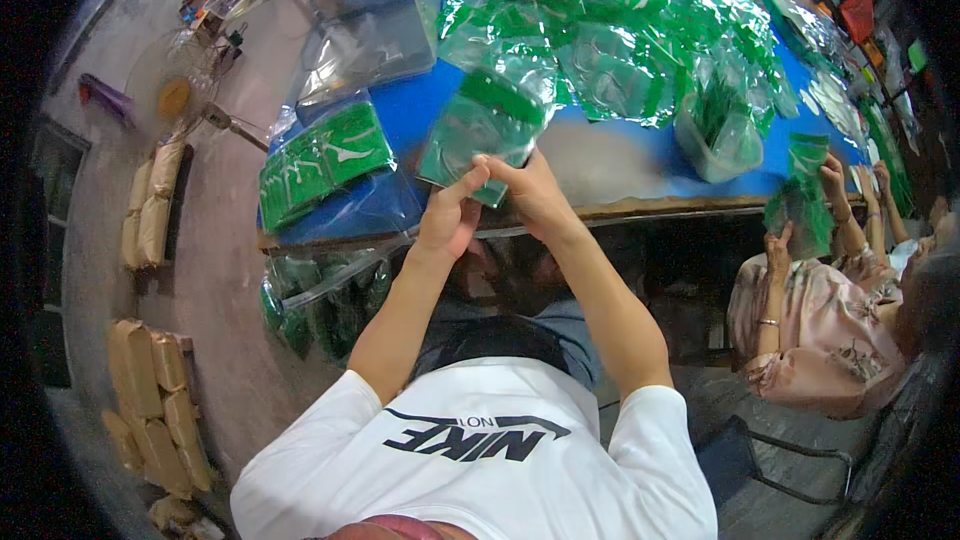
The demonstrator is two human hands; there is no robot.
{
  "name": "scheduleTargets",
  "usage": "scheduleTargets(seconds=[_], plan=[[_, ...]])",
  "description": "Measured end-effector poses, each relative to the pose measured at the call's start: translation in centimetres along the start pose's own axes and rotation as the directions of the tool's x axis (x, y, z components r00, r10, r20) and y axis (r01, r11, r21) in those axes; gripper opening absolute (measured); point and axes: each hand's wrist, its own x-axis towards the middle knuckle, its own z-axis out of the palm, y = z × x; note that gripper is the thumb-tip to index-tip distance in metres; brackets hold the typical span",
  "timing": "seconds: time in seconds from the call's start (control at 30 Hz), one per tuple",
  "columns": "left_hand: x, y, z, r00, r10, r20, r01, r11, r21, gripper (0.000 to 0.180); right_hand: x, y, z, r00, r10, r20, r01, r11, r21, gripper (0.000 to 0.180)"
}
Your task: Sorting and packing small green plastic bags into larger clear plastic bags.
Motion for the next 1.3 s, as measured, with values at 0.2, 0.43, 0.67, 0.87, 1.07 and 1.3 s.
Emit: scheduleTargets(seconds=[0.2,0.43,0.67,0.87,1.07,1.3], plan=[[0.7,1.4,-2.6,0.957,0.206,0.203,-0.282,0.815,0.507,0.071,0.5,-1.8,-4.9,0.951,-0.308,0.033,0.308,0.933,-0.185,0.094],[1.3,1.4,-3.8,0.834,0.233,0.5,-0.551,0.367,0.75,0.097,0.8,0.6,-6.2,0.972,-0.207,0.113,0.235,0.795,-0.56,0.086],[2.2,1.5,-3.4,0.911,0.151,0.383,-0.402,0.529,0.747,0.084,-2.0,-6.1,-2.6,0.841,-0.466,0.274,0.42,0.243,-0.874,0.089],[-1.1,3.9,1.0,0.909,0.001,0.417,-0.411,0.168,0.896,0.097,-4.3,-8.8,0.7,0.831,-0.258,0.492,0.487,-0.088,-0.869,0.091],[-6.5,1.5,0.9,0.99,0.064,0.127,-0.109,0.915,0.388,0.098,-6.3,-6.2,-1.5,0.953,0.202,0.224,0.054,0.619,-0.784,0.063],[-9.5,0.7,0.5,0.867,0.45,-0.215,-0.334,0.844,0.42,0.047,-9.7,-2.0,4.7,0.975,0.025,0.222,0.117,0.789,-0.603,0.074]])
